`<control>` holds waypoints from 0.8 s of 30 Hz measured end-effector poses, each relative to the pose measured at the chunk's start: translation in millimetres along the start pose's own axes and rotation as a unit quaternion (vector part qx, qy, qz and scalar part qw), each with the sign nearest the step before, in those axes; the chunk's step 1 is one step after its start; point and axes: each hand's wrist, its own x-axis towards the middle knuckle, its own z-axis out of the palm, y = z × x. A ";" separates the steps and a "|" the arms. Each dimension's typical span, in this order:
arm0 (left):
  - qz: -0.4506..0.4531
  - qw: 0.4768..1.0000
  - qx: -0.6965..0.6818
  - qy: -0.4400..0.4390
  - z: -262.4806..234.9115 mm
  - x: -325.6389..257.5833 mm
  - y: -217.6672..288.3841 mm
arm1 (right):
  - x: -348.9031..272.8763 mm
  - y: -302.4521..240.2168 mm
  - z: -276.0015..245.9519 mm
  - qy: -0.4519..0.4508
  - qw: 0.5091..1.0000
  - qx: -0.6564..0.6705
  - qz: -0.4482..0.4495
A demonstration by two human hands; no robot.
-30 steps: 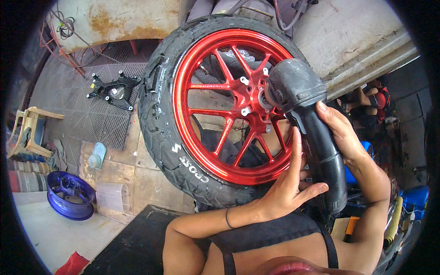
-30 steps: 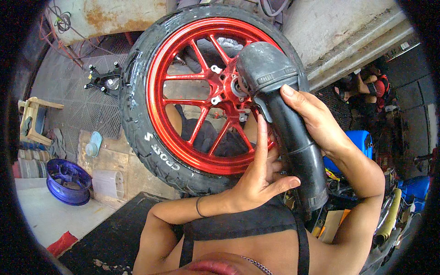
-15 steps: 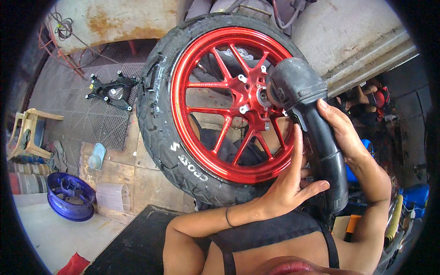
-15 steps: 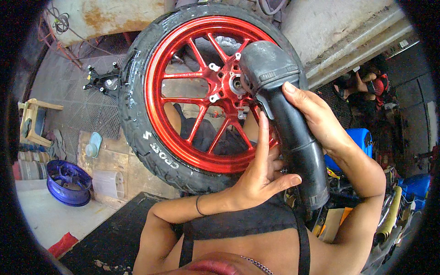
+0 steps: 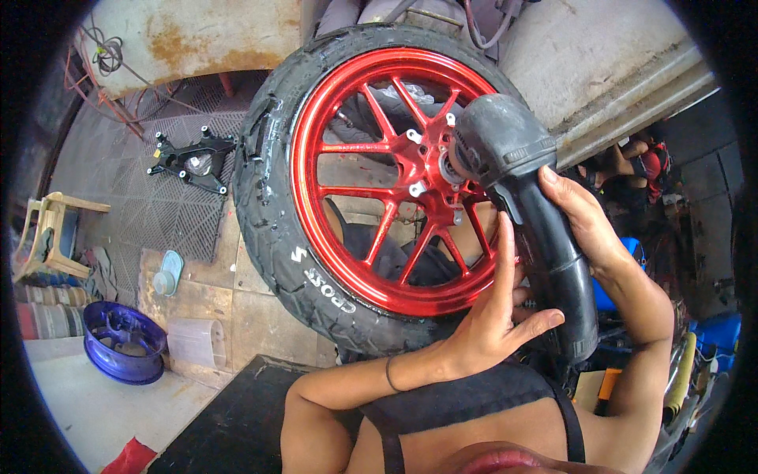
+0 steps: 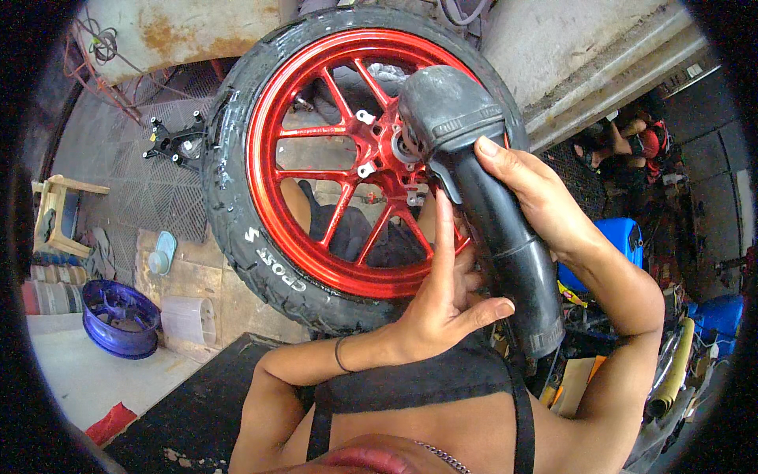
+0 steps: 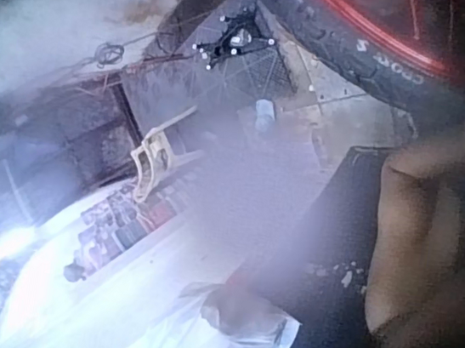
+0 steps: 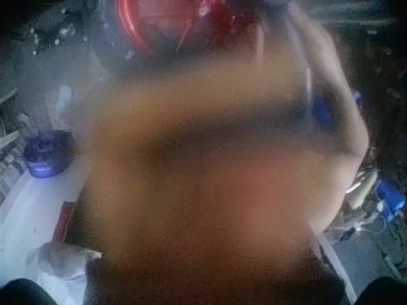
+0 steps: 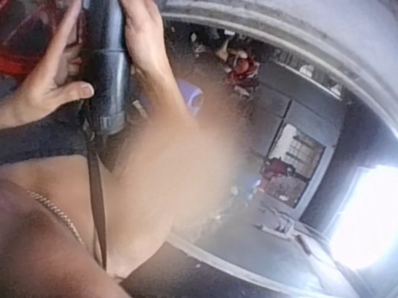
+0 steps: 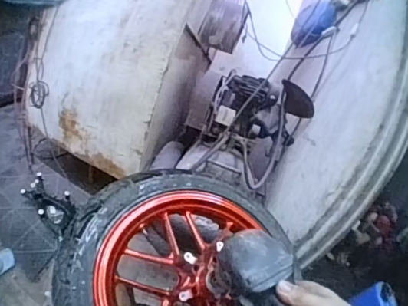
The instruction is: The person inserts white plastic spacers into the hub of a red motorcycle wheel rim and then uses a power impact wrench to tighten the lug nuts. The person holds the wheel steady with one hand while operating the tool with the other.
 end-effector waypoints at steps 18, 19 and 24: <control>0.002 0.999 0.013 0.040 6.6 -7.1 -2.7 | -0.2 9.5 -0.8 -0.044 0.999 0.020 -0.019; 0.003 0.999 0.015 0.040 6.5 -7.0 -3.8 | -0.1 9.5 0.4 -0.047 0.998 0.021 -0.022; -0.003 0.999 0.017 0.036 6.2 -4.7 -2.0 | -0.5 10.1 -2.1 -0.030 0.999 0.022 -0.014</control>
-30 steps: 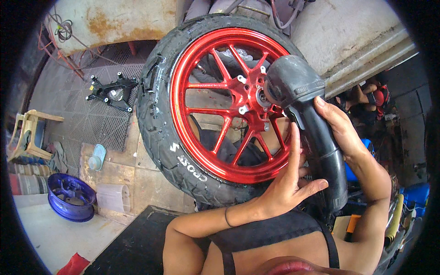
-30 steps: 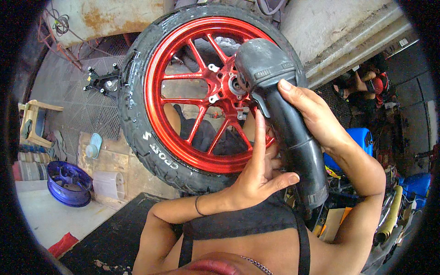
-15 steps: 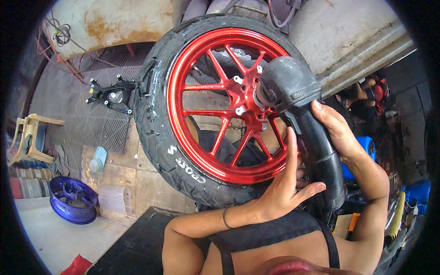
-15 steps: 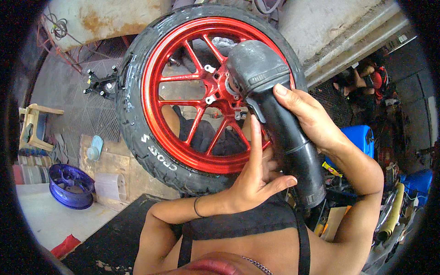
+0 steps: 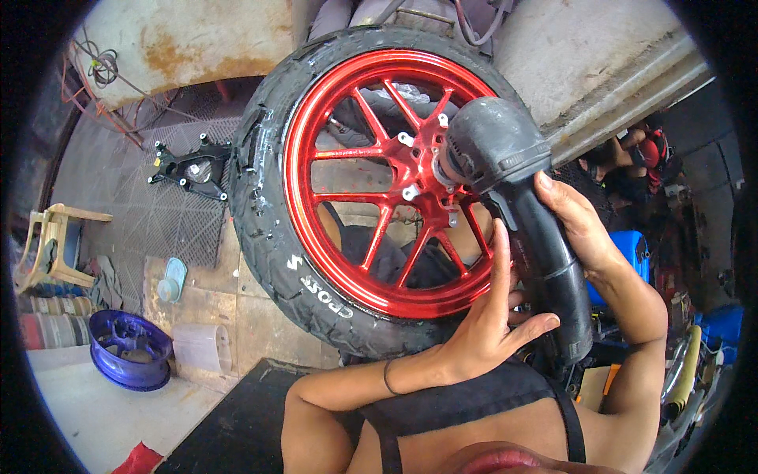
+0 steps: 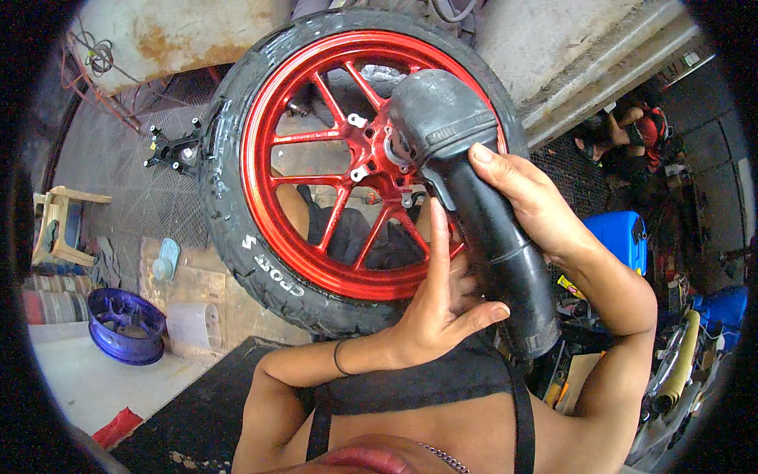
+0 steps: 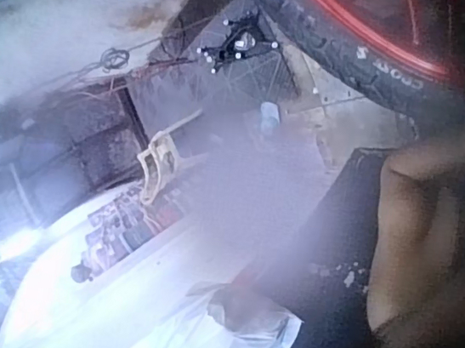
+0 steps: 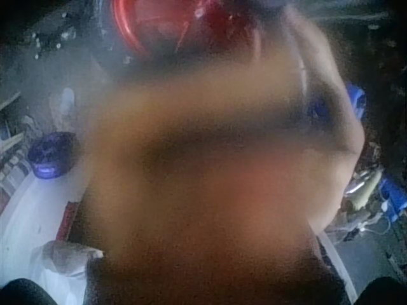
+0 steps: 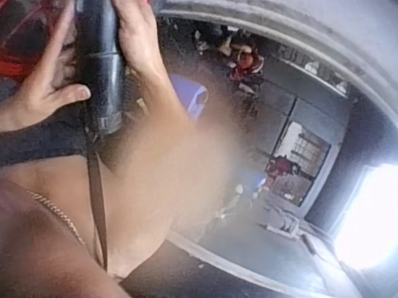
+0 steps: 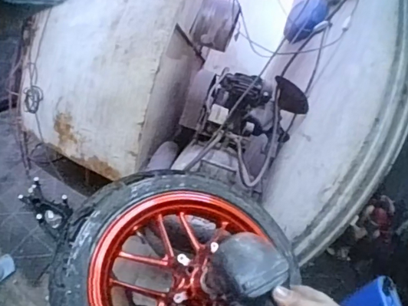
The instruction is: The person inserts white plastic spacers into the hub of a red motorcycle wheel rim and then uses a power impact wrench to tighten the lug nuts. The person holds the wheel steady with one hand while operating the tool with the other.
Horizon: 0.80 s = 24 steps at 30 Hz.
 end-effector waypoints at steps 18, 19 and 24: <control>0.008 1.000 0.010 0.005 0.3 -1.7 -3.1 | 0.3 0.9 1.7 -0.010 1.000 0.022 -0.007; 0.015 1.000 0.013 0.006 0.6 -1.4 -4.2 | 0.6 -0.3 2.9 -0.016 1.000 0.021 -0.010; -0.001 1.000 0.008 -0.005 0.7 1.0 -2.9 | -2.7 -0.2 0.8 0.007 1.000 0.030 0.006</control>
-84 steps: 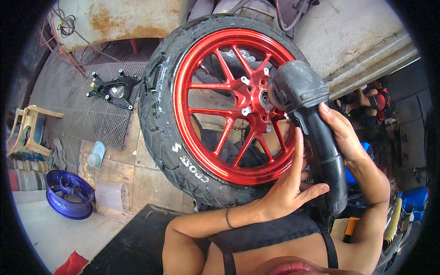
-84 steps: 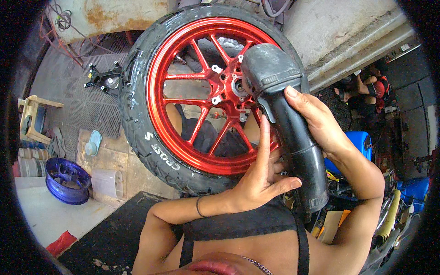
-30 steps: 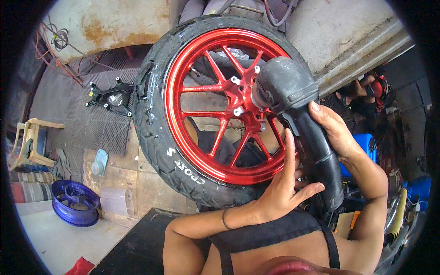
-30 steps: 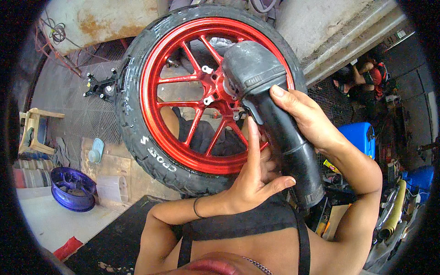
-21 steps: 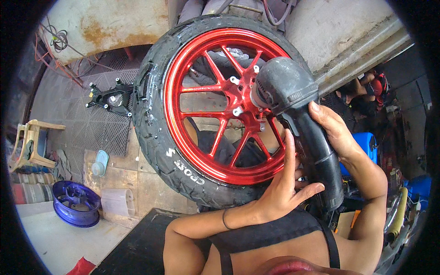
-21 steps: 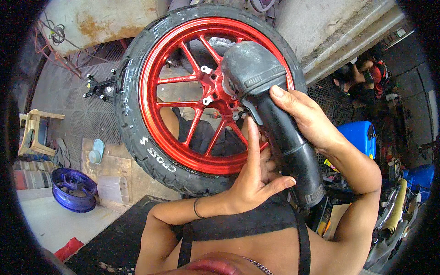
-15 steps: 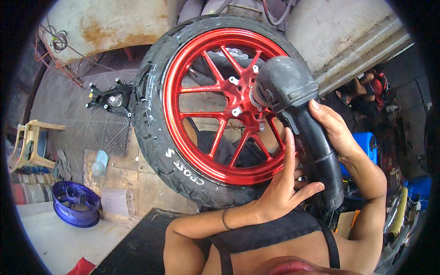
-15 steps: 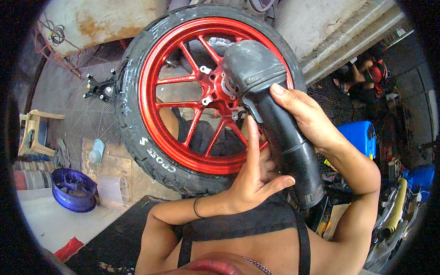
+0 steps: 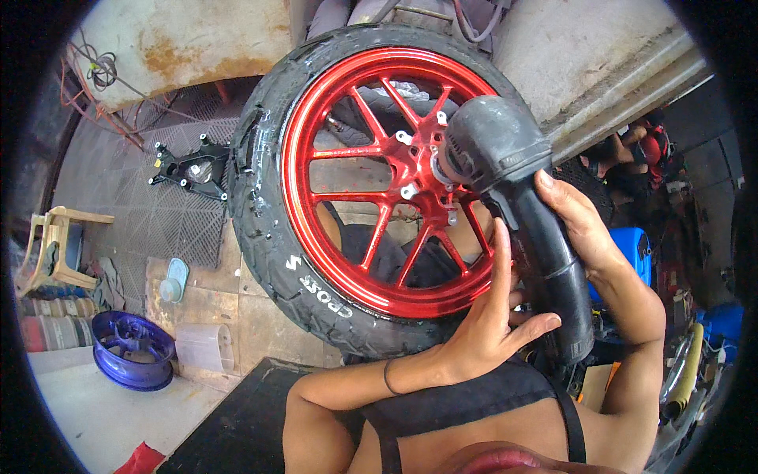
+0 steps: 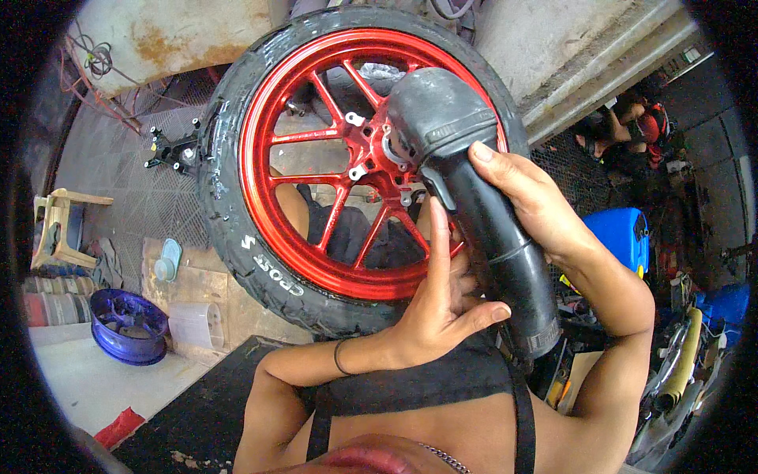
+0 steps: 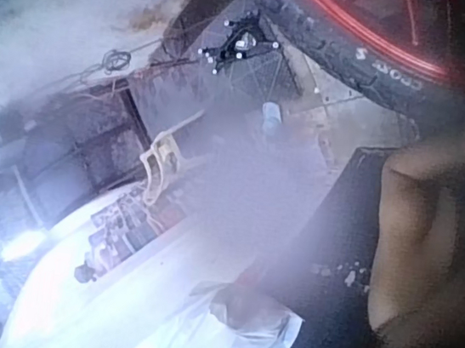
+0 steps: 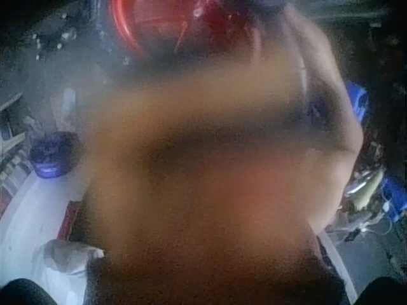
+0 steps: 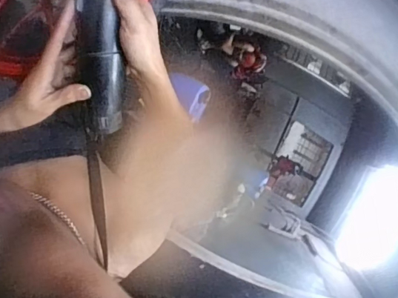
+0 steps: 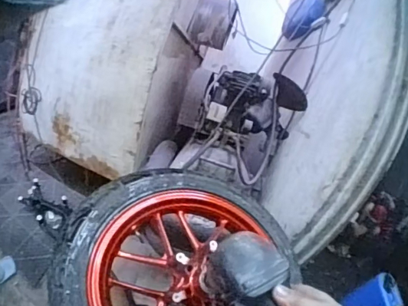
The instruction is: The person inserts white plastic spacers into the hub of a red motorcycle wheel rim and then uses a power impact wrench to tighten the lug nuts. The person holds the wheel steady with one hand while operating the tool with the other.
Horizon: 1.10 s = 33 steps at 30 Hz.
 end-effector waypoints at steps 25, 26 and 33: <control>-0.025 0.999 0.024 -0.017 -0.7 -5.1 0.6 | 0.8 5.8 -3.2 -0.024 1.000 -0.016 -0.010; -0.027 0.999 0.025 -0.010 -0.9 -5.4 1.8 | 1.8 6.1 -2.6 -0.028 0.999 -0.018 -0.010; -0.031 0.996 0.074 -0.044 2.4 -2.1 1.0 | -10.0 16.8 -20.4 0.030 0.999 0.024 -0.032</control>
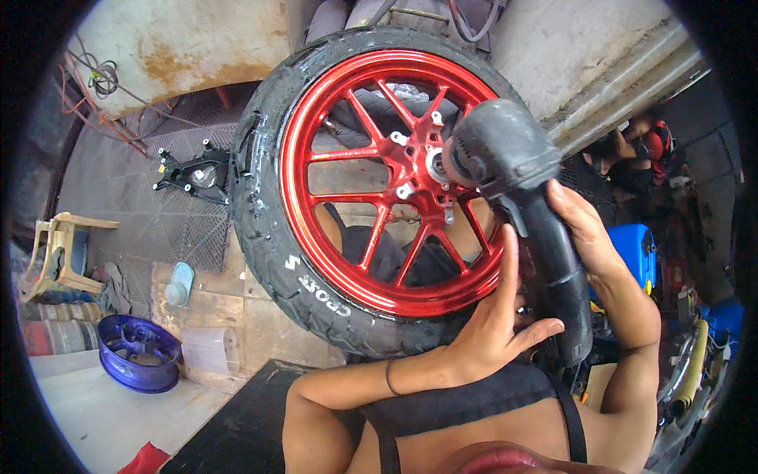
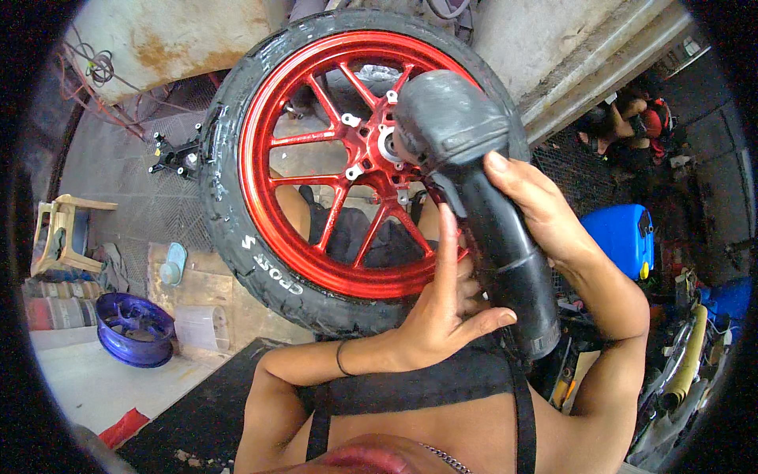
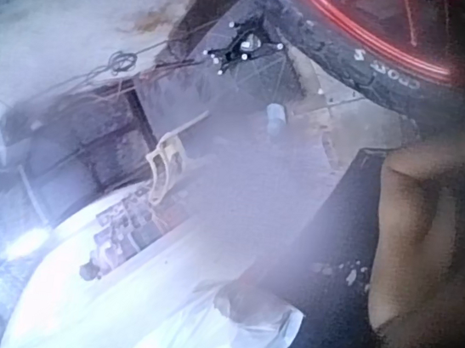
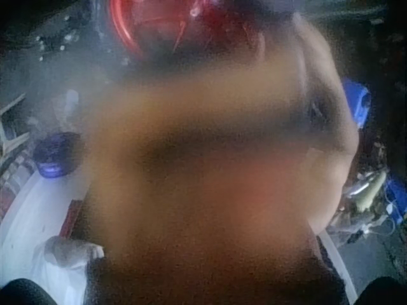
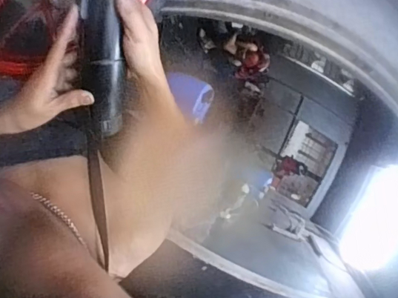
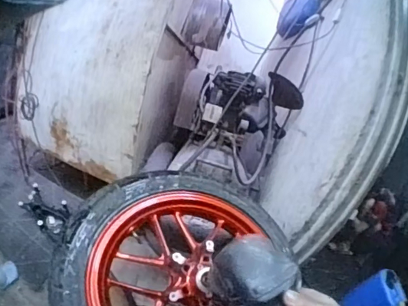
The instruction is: The person inserts white plastic spacers into the hub of a red motorcycle wheel rim and then uses a power impact wrench to tighten the lug nuts. The person holds the wheel steady with one hand while operating the tool with the other.
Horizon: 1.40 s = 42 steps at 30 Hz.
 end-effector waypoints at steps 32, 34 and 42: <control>-0.042 0.999 -0.005 0.015 -8.1 -4.9 5.5 | 7.6 12.2 5.7 -0.009 0.995 0.087 0.040; -0.040 0.999 0.001 0.008 -7.0 -6.6 4.4 | 3.9 13.0 6.9 -0.010 0.995 0.091 0.042; -0.037 0.999 -0.014 0.000 -9.9 -5.9 2.0 | 9.1 13.9 4.8 -0.027 0.997 0.067 0.024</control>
